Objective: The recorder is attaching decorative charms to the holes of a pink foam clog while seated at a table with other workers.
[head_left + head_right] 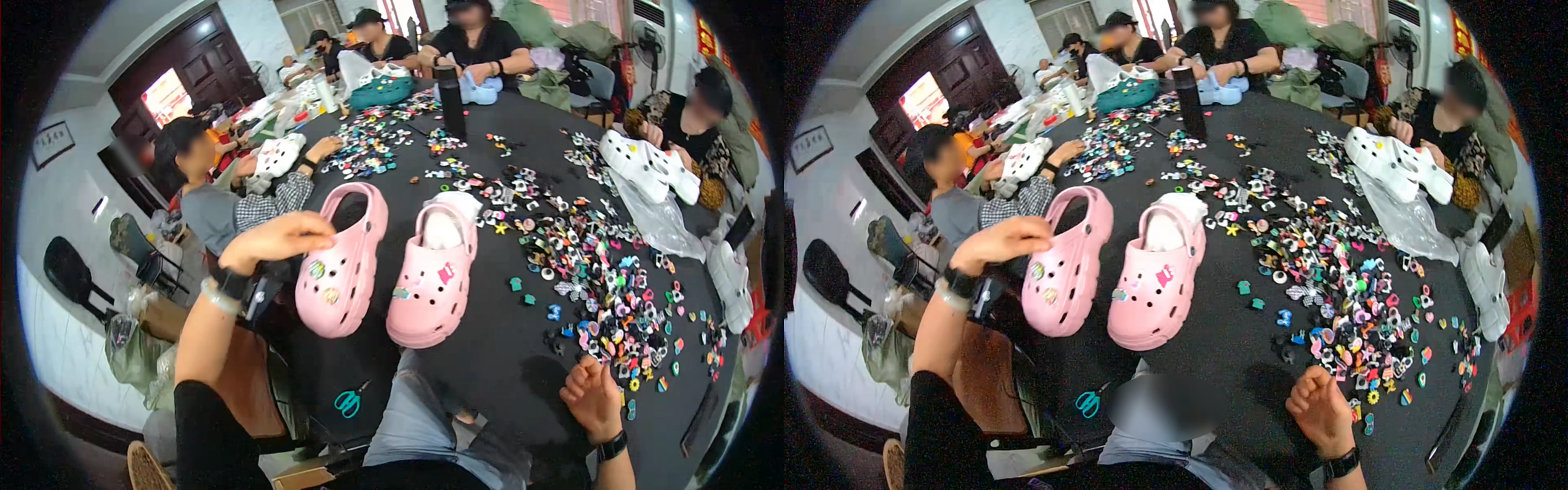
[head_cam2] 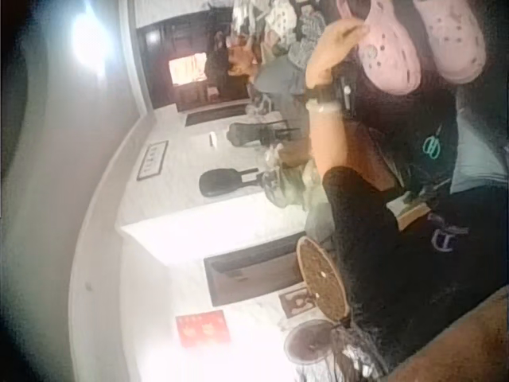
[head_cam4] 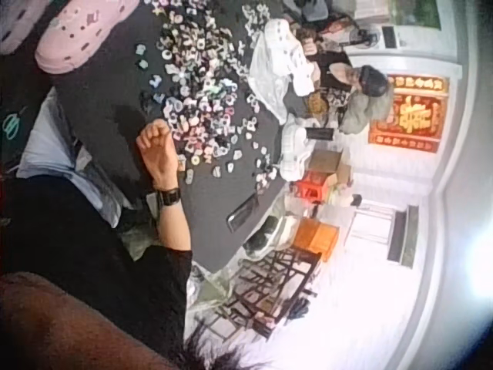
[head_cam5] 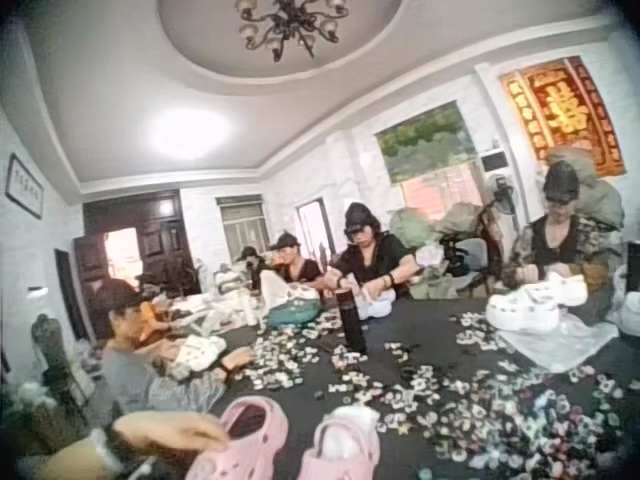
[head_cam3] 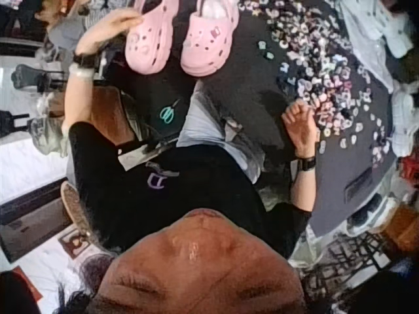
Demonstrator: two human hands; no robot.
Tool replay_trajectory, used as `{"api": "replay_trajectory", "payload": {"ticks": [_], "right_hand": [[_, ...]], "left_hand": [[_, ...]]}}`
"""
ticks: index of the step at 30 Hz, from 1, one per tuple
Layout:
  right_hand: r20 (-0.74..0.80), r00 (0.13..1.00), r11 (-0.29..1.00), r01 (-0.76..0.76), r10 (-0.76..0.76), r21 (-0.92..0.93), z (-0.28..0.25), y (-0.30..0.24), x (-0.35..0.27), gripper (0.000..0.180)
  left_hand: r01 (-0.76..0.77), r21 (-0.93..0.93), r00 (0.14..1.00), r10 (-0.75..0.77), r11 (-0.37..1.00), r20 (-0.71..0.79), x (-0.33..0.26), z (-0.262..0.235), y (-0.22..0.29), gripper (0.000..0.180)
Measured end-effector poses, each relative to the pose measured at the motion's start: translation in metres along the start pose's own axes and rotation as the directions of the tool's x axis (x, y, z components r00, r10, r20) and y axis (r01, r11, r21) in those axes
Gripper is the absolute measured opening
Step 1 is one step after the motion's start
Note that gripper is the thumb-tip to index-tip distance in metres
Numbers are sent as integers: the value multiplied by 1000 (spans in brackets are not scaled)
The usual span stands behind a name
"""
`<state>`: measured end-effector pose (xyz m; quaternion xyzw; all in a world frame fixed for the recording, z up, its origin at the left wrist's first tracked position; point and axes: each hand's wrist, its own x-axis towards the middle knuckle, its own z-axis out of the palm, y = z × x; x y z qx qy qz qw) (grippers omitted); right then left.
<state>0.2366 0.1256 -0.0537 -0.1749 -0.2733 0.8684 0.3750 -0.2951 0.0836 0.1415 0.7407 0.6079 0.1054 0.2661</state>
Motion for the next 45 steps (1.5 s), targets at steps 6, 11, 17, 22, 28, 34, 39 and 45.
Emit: {"api": "replay_trajectory", "payload": {"ticks": [6,11,17,22,28,34,39,45], "right_hand": [[-7,1000,999,25,-25,-38,-3,1,1,42],[-54,998,999,24,-26,-34,-1,1,-1,36],[-3,1000,996,13,-13,-89,5,1,-1,39],[-2,1000,996,11,-11,-91,8,0,1,38],[-14,1000,993,19,-21,-118,8,0,2,38],[37,998,976,58,-51,-211,8,-2,1,36],[40,999,983,2,6,-184,7,-2,-3,40],[25,998,975,-44,51,-217,8,-1,-4,36]], "left_hand": [[-148,78,987,142,986,76,50,16,-39,27],[-116,56,990,111,992,87,81,36,-40,28],[134,-106,986,-123,985,109,92,41,-19,35],[-77,-206,915,152,975,374,114,30,-5,58],[121,-27,819,-85,992,567,144,41,14,63],[86,87,873,-117,992,474,136,43,23,53],[334,-272,937,-286,902,202,87,32,5,46],[236,-934,887,-453,269,94,37,17,-21,51]]}}
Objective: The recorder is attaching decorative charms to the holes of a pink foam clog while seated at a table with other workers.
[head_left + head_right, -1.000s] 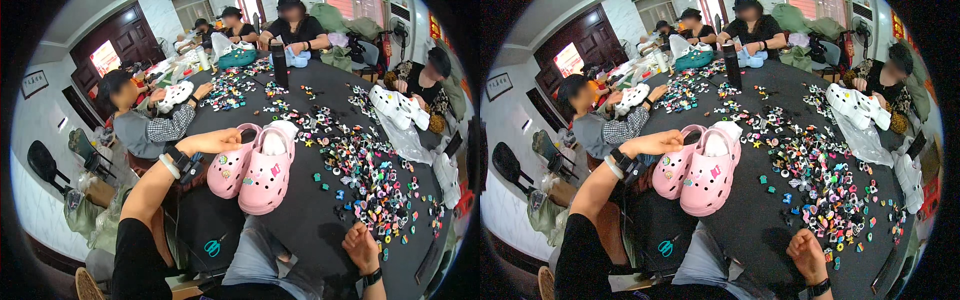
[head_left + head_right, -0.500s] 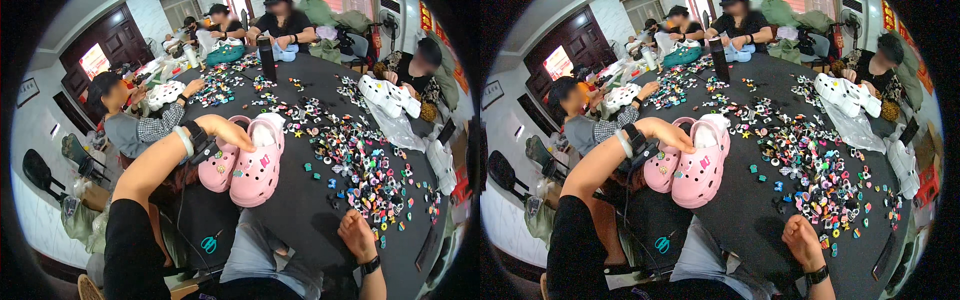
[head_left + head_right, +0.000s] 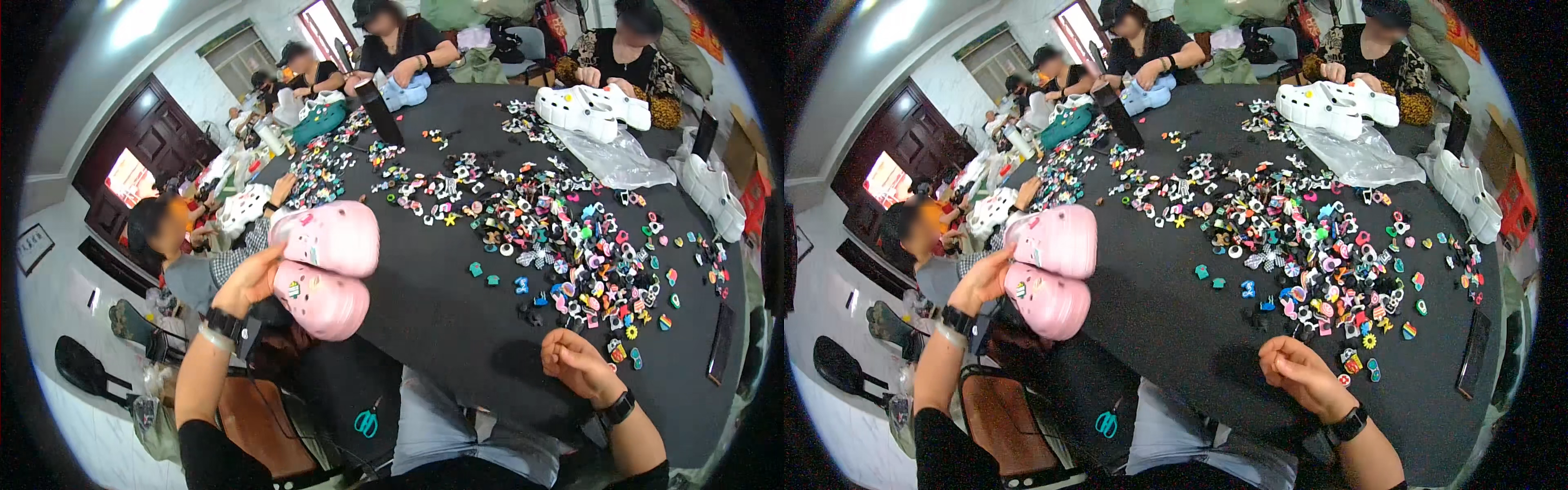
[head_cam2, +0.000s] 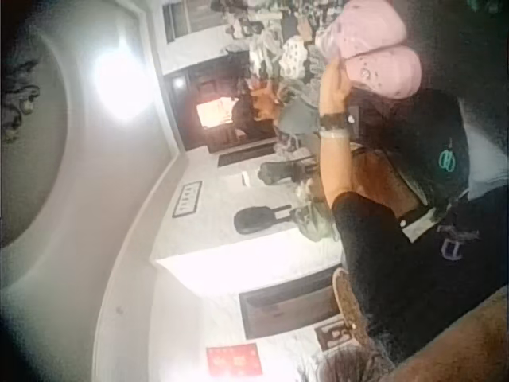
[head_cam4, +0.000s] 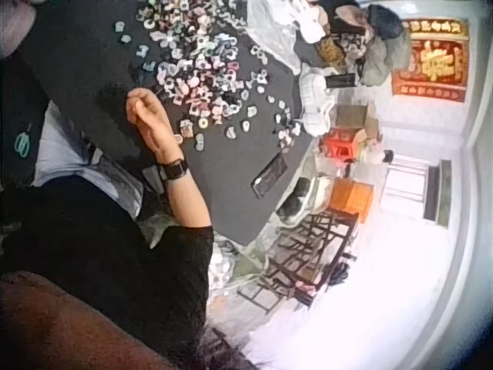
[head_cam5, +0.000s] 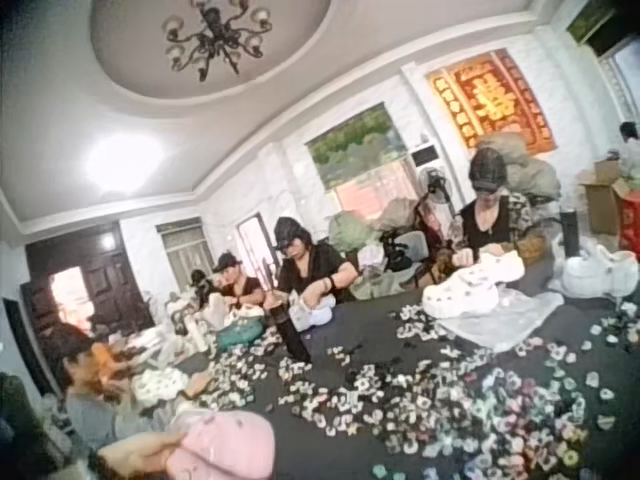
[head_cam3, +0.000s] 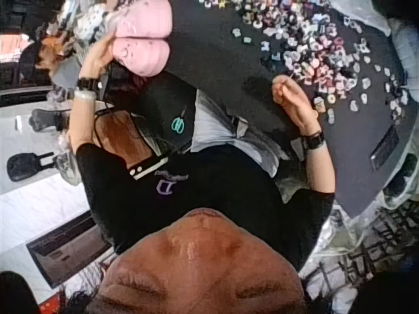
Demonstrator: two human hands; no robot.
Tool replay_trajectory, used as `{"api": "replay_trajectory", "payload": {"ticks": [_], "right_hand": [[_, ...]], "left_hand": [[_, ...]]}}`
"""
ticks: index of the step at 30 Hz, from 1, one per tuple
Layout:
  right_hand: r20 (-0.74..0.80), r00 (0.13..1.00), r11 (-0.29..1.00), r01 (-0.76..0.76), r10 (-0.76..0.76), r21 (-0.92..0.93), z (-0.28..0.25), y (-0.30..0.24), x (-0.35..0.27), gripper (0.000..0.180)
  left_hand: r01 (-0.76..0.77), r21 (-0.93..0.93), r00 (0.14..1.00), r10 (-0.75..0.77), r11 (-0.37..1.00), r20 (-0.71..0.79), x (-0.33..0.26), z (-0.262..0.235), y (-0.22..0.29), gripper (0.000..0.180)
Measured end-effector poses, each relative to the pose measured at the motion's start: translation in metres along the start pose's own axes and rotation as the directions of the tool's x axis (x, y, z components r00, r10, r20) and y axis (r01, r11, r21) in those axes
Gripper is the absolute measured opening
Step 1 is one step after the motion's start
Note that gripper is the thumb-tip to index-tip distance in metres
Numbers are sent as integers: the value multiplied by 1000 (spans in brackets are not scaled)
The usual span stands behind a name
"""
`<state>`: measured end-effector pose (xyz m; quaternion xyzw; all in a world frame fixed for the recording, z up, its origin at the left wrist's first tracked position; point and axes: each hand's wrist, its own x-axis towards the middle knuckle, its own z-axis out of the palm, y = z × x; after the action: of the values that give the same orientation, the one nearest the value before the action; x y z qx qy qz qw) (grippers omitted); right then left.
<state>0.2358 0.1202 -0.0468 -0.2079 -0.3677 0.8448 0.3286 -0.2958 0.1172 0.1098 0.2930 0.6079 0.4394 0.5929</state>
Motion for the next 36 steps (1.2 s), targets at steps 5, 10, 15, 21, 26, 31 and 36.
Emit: {"api": "replay_trajectory", "payload": {"ticks": [5,10,15,21,26,31,36], "right_hand": [[5,999,998,-37,37,42,2,-3,1,31],[-7,1000,998,-12,12,66,1,-4,2,32],[-5,1000,997,-29,29,76,-4,-2,2,33],[20,999,998,-41,40,47,-6,1,2,33],[26,998,998,-53,51,41,-3,-4,0,32],[104,994,997,-7,16,-83,-7,0,5,35],[82,997,995,23,-14,-100,-11,7,6,37]], "left_hand": [[-132,-423,972,201,897,123,25,-19,-11,56],[-161,-734,985,150,660,-81,79,-36,-19,61],[-201,-796,979,145,571,-142,116,-62,-4,67],[-257,-788,963,77,559,-259,161,-99,5,65],[-291,-597,952,167,747,-255,191,-147,-9,62],[-120,-471,989,144,874,16,166,-186,-22,62],[-150,-620,981,38,770,-191,132,-155,-13,83]]}}
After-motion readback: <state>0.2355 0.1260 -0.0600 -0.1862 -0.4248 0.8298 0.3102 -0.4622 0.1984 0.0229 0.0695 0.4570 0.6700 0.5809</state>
